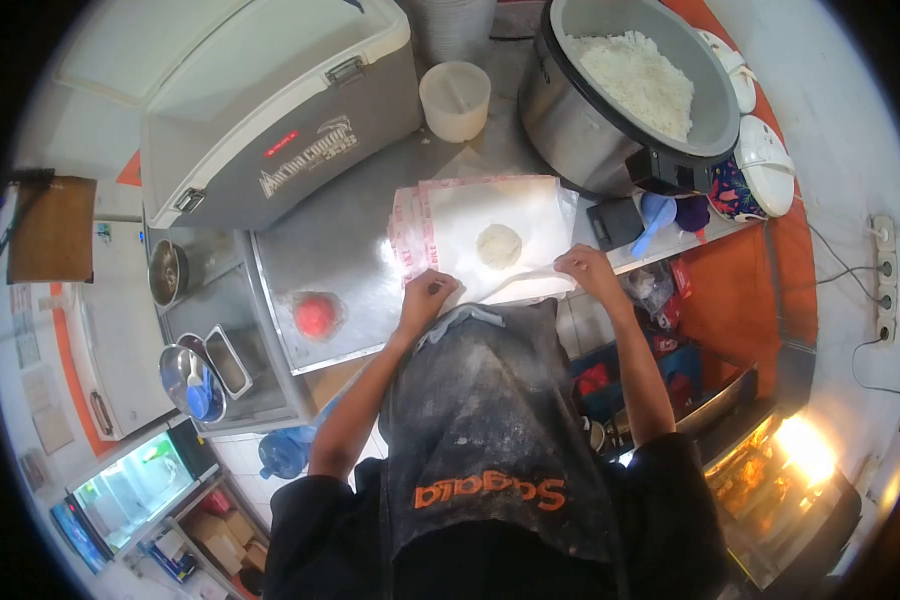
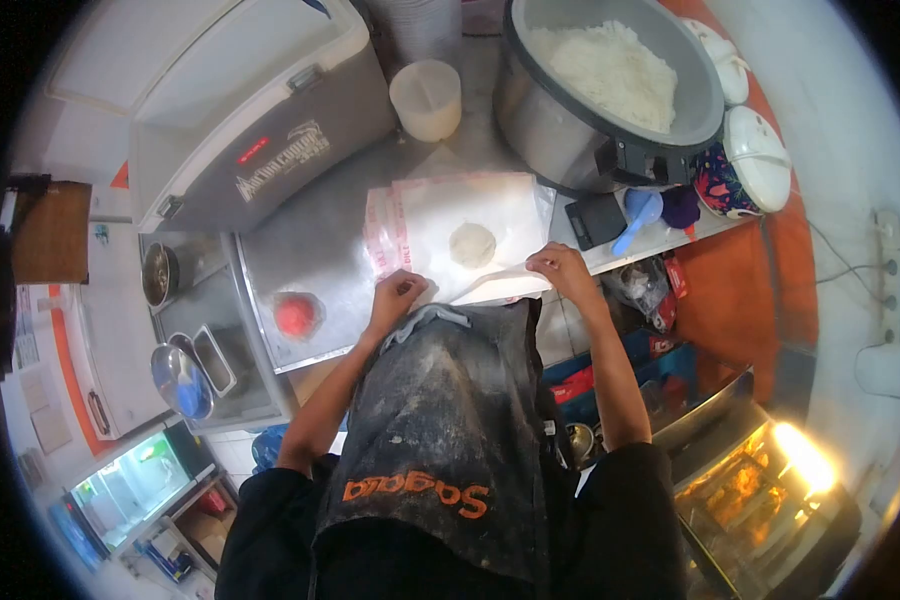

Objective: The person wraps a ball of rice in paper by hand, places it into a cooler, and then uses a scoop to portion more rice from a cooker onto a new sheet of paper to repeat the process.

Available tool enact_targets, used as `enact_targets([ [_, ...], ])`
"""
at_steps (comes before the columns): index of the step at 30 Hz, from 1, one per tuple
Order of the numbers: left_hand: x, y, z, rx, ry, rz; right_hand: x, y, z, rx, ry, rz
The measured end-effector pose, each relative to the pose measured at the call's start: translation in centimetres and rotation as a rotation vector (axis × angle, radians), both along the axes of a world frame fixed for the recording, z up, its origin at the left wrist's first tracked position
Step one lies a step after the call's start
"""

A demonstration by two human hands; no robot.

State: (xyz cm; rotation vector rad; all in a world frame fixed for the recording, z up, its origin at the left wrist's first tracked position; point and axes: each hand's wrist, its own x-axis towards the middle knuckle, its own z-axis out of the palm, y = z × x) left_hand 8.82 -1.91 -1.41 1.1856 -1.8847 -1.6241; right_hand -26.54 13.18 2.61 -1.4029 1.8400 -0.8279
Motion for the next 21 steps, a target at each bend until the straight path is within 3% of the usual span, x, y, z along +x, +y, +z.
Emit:
enact_targets([
  [14, -4.0, 10.8, 4.6, 0.077, -0.03, 0.4, -1.7, -2.4, 1.9, 0.201, -0.119, 0.149],
  [19, -8.9, 14.8, 5.0, 0.066, 0.02, 0.488, -2.3, -2.8, -0.2, 0.09, -0.167, 0.225],
  [21, -10.8, 15.8, 6.1, 0.106, -0.117, 0.441, -2.7, -3.0, -0.6, 0.11, -0.105, 0.287],
])
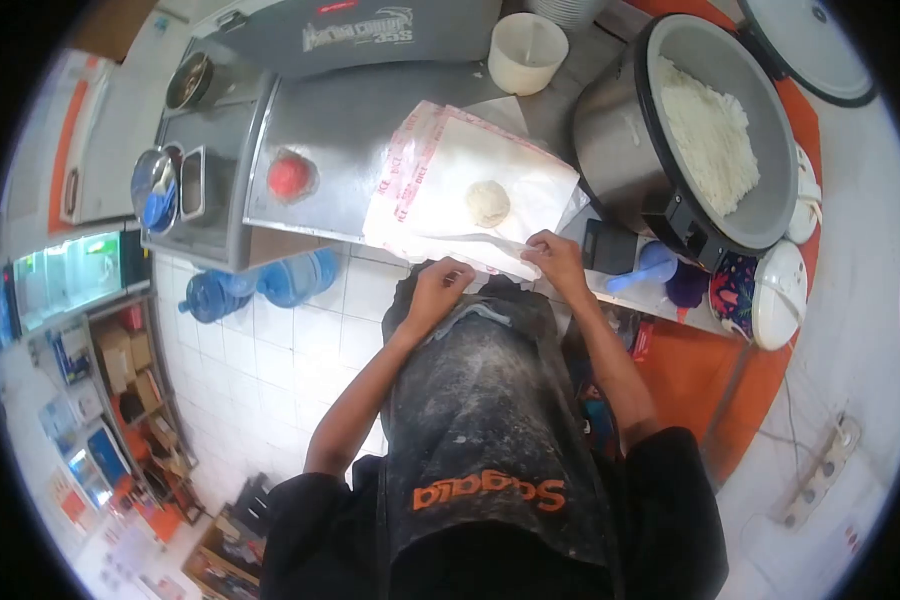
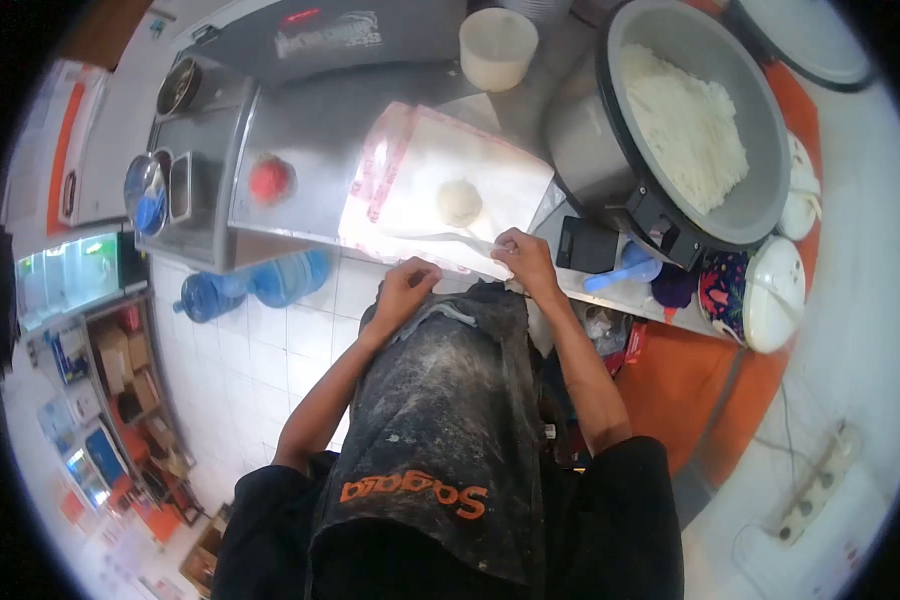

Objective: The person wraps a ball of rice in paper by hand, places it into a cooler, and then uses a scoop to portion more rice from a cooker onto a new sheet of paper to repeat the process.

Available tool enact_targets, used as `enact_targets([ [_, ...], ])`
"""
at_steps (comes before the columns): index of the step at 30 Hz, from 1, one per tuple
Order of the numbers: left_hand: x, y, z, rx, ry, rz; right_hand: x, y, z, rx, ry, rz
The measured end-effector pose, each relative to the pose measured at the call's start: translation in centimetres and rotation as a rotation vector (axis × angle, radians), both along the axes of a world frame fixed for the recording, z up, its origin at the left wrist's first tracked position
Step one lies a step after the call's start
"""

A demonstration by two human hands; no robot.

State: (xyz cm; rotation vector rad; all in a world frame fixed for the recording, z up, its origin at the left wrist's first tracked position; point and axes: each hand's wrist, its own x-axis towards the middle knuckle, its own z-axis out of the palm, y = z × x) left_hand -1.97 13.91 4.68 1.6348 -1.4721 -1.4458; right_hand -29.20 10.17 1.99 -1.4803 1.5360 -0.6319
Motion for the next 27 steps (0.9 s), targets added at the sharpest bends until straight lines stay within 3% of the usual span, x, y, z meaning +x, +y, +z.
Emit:
enact_targets([
  [10, -6.7, 1.3, -4.4, -0.068, 0.115, 0.113, -1.3, -0.9, -1.0, 0.025, -0.048, 0.137],
  [12, -7.3, 1.2, -4.9, -0.041, 0.115, 0.125, -1.6, -1.2, -1.1, 0.165, -0.16, 0.115],
  [16, -8.1, 1.1, -5.6, -0.03, 0.134, 0.156, -2.1, -1.6, -1.3, 0.207, -0.147, 0.186],
  [27, -9.8, 0.9, -5.7, 0.184, 0.28, 0.188, -2.5, -1.9, -0.3, 0.174, -0.172, 0.227],
])
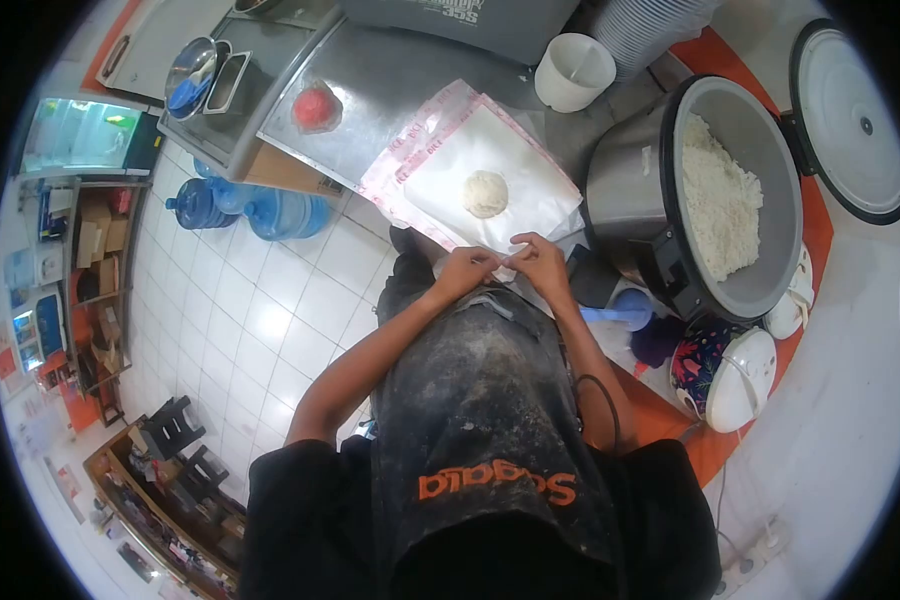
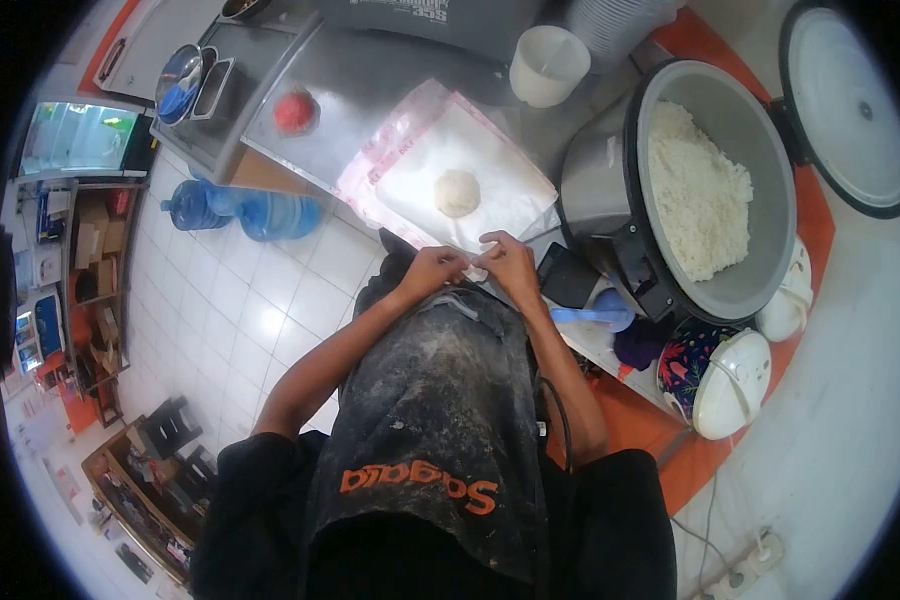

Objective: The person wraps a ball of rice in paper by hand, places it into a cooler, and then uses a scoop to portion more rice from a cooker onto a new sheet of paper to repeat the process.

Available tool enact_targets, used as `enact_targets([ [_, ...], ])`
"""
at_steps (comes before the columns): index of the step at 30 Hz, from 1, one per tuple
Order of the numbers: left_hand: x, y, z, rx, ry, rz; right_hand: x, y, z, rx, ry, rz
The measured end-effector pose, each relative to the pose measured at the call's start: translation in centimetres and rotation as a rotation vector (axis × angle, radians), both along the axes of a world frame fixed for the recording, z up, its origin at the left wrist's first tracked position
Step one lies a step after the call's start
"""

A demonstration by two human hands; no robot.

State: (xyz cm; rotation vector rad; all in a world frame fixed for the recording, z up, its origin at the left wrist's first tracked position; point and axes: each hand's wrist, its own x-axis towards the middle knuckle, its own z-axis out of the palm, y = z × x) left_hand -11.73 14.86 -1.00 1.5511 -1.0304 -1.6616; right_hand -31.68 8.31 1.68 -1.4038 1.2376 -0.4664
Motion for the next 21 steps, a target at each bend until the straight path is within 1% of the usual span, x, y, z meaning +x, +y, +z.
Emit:
enact_targets([
  [4, -0.3, -0.1, -0.2, 0.068, 0.095, 0.061, -0.3, 0.3, -0.9, -0.021, 0.093, 0.024],
  [6, -0.4, -0.1, -0.1, 0.12, 0.138, 0.1, -0.3, 0.7, -1.7, 0.048, -0.012, -0.032],
  [8, -0.5, -0.2, 0.0, 0.118, 0.146, 0.099, -0.3, 1.1, -2.6, 0.035, -0.015, -0.03],
  [16, -0.8, -0.1, -0.1, 0.146, 0.169, 0.123, -0.1, 1.3, -2.3, 0.049, -0.025, 0.019],
  [21, -1.0, 0.0, -0.4, 0.199, 0.226, 0.193, -0.1, 1.4, -2.5, 0.101, -0.139, 0.039],
])
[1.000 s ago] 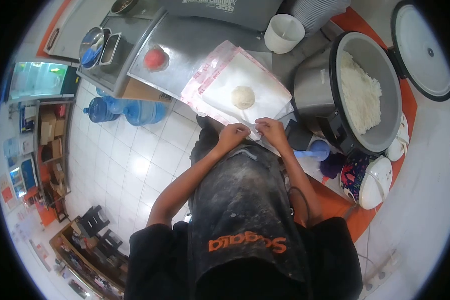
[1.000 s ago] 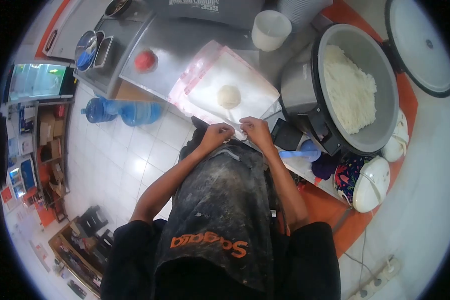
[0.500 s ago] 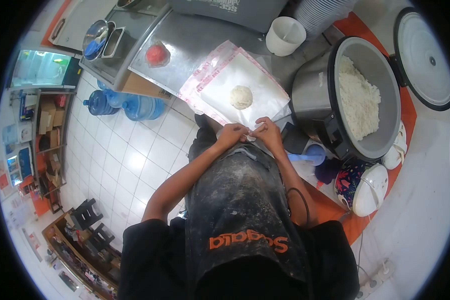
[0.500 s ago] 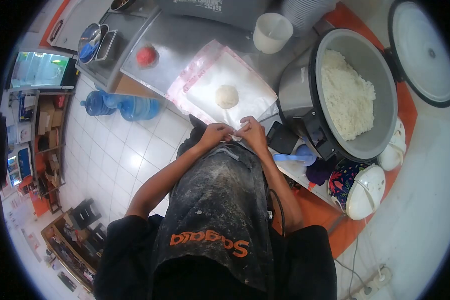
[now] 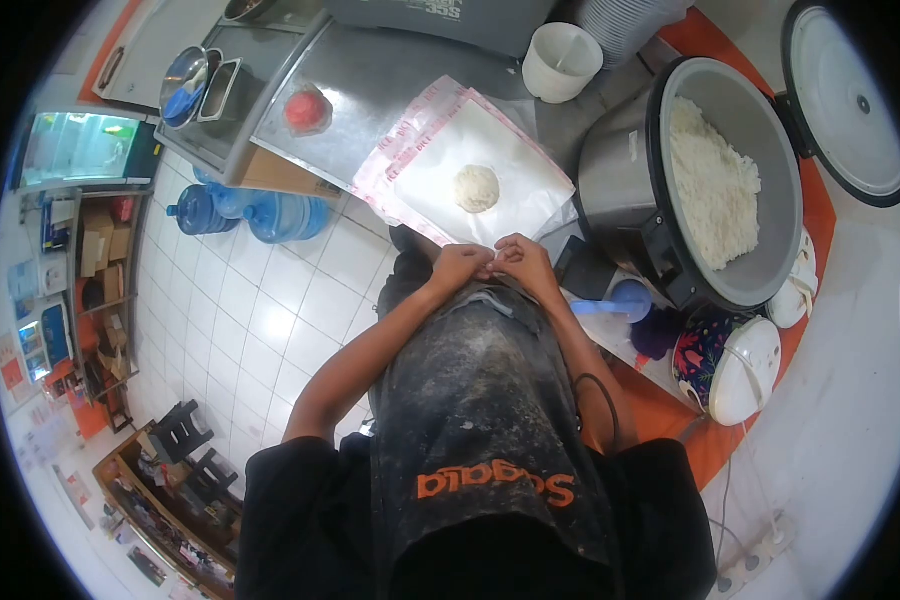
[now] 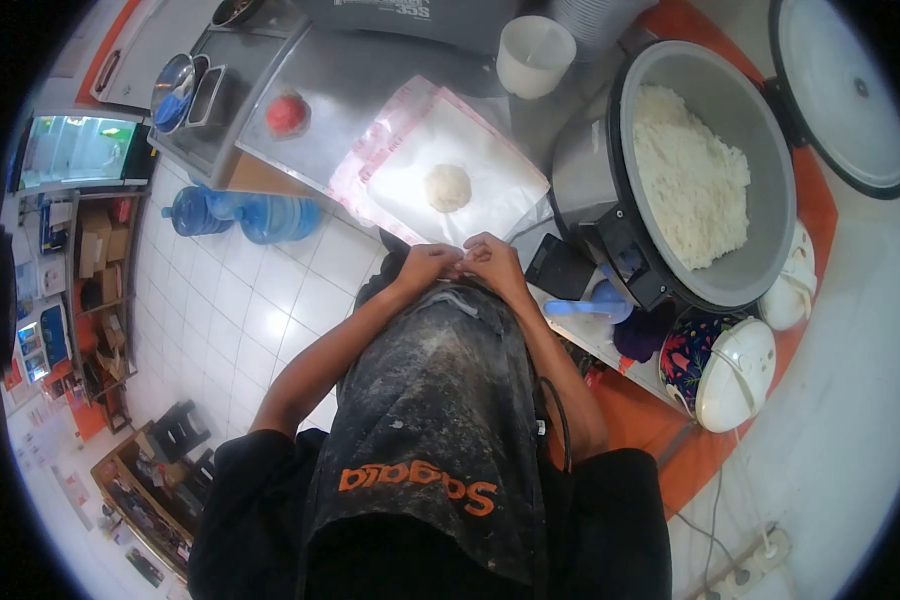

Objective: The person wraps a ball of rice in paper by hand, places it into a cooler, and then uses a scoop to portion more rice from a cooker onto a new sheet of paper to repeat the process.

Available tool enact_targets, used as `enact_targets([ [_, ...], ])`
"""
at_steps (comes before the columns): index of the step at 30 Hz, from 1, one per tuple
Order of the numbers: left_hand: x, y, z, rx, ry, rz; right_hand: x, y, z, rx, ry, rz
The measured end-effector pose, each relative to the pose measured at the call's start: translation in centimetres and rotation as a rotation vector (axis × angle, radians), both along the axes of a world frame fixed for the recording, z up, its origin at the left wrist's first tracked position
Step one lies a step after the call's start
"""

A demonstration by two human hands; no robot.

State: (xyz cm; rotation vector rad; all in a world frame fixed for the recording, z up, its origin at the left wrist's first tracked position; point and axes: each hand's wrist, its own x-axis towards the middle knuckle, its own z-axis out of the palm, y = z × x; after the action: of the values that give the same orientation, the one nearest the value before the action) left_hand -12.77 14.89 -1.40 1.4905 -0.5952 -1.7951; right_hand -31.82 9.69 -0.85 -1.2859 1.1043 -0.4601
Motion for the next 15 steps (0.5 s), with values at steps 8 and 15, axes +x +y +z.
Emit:
enact_targets([
  [8, 0.0, -0.1, 0.6, 0.025, 0.028, -0.014, -0.6, 0.0, -1.0, -0.018, -0.045, 0.043],
  [15, 0.0, 0.1, 0.1, 0.04, 0.055, -0.011, -1.4, -0.1, -0.9, 0.11, -0.196, 0.022],
])
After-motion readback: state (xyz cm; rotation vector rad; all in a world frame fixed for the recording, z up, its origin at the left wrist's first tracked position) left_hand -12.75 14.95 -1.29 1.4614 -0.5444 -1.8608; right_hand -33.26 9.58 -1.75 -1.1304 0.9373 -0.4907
